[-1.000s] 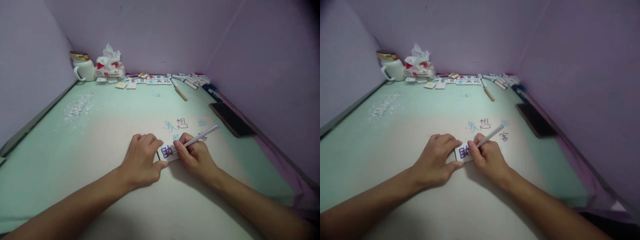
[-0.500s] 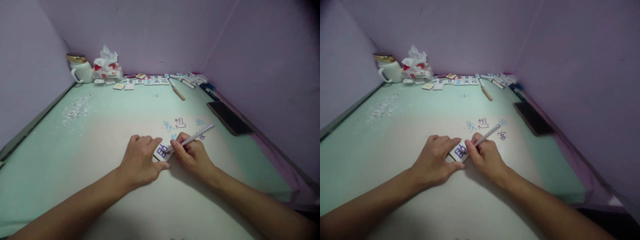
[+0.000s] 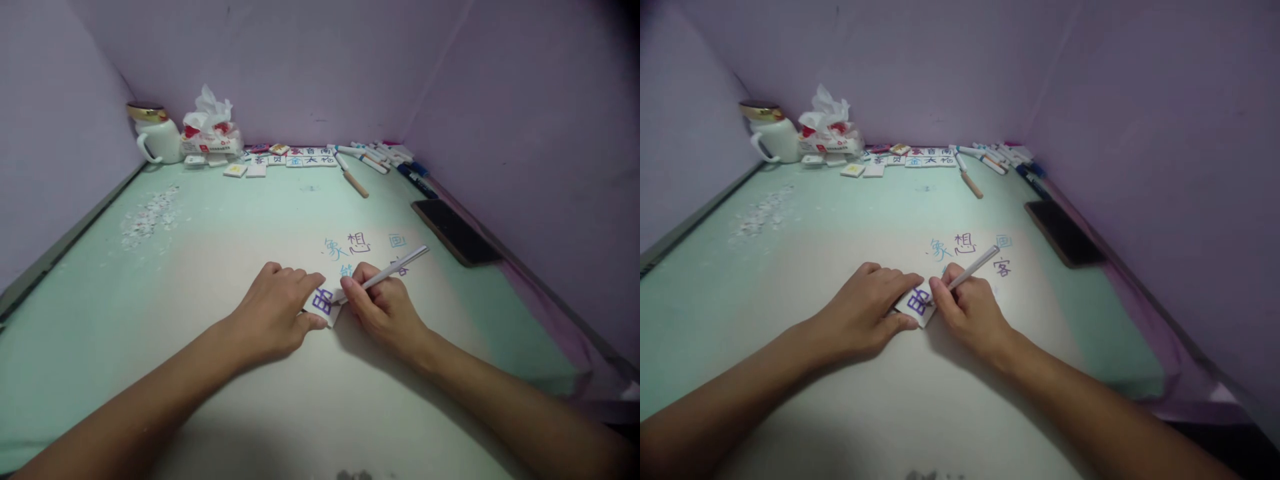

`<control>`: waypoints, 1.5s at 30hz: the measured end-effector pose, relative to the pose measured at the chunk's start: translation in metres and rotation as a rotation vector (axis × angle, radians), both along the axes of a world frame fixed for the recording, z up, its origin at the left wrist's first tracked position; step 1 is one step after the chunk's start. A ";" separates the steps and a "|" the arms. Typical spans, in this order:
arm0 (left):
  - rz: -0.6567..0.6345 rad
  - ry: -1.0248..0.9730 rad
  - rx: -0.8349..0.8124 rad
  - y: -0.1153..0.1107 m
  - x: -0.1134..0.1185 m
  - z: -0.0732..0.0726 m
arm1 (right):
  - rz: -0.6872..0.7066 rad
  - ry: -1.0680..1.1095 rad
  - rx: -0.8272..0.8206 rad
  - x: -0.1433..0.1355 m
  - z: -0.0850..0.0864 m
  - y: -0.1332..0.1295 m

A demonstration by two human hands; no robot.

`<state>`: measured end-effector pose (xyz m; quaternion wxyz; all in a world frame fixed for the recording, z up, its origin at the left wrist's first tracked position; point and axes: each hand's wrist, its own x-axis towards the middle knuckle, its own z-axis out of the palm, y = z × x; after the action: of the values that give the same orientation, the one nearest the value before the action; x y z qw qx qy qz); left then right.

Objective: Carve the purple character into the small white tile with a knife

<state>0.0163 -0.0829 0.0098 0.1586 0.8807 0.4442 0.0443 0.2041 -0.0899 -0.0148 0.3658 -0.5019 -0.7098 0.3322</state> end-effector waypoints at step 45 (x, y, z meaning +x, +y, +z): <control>0.193 -0.186 0.224 -0.011 0.006 -0.016 | 0.053 0.054 -0.059 0.004 -0.002 -0.013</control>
<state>0.0222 -0.0944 -0.0058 0.0950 0.8381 0.5025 0.1897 0.2082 -0.1025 -0.0164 0.3612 -0.4843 -0.7025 0.3760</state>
